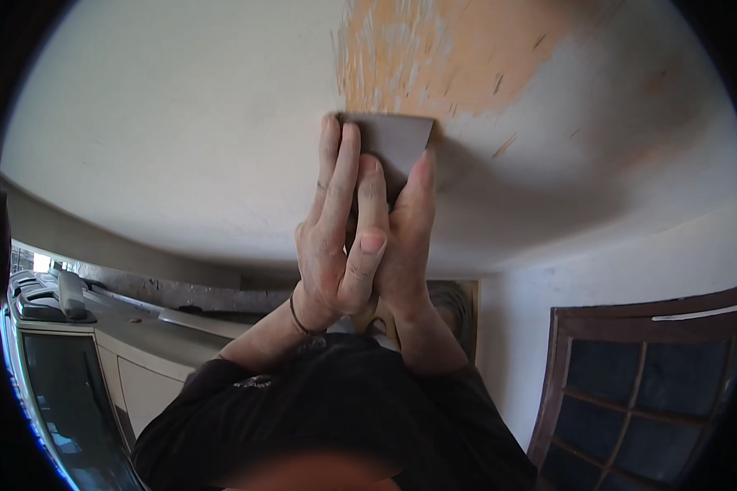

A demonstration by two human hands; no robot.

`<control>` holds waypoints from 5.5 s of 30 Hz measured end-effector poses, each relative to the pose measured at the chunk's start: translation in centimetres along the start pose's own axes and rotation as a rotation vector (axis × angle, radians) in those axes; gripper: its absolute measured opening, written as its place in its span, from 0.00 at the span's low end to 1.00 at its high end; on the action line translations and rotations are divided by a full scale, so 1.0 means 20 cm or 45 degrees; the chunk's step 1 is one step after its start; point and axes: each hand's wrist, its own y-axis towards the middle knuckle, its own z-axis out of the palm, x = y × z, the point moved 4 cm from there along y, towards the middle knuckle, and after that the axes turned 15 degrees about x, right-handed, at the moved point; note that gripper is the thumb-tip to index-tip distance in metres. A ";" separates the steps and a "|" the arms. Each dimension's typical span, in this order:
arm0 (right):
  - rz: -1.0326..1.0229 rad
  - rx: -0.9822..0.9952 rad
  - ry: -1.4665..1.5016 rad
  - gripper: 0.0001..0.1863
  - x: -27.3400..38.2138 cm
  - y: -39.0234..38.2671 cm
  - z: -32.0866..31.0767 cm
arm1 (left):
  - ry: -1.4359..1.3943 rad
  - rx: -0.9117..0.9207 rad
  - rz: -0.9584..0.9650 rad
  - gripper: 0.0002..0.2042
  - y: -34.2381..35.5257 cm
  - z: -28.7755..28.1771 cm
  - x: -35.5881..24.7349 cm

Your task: Scraping old paint or plaster off a wall using a putty knife.

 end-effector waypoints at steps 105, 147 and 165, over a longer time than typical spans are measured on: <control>-0.329 -0.133 -0.007 0.19 0.17 0.13 -0.01 | -0.271 -0.047 0.008 0.29 0.21 -0.09 -0.08; 0.447 0.739 -0.435 0.21 -0.38 -0.40 -0.44 | -1.352 1.067 0.973 0.06 -0.12 0.42 -1.01; 0.312 0.142 0.982 0.14 -0.46 -0.70 -0.57 | -0.466 0.193 -0.417 0.15 -0.04 0.25 -0.14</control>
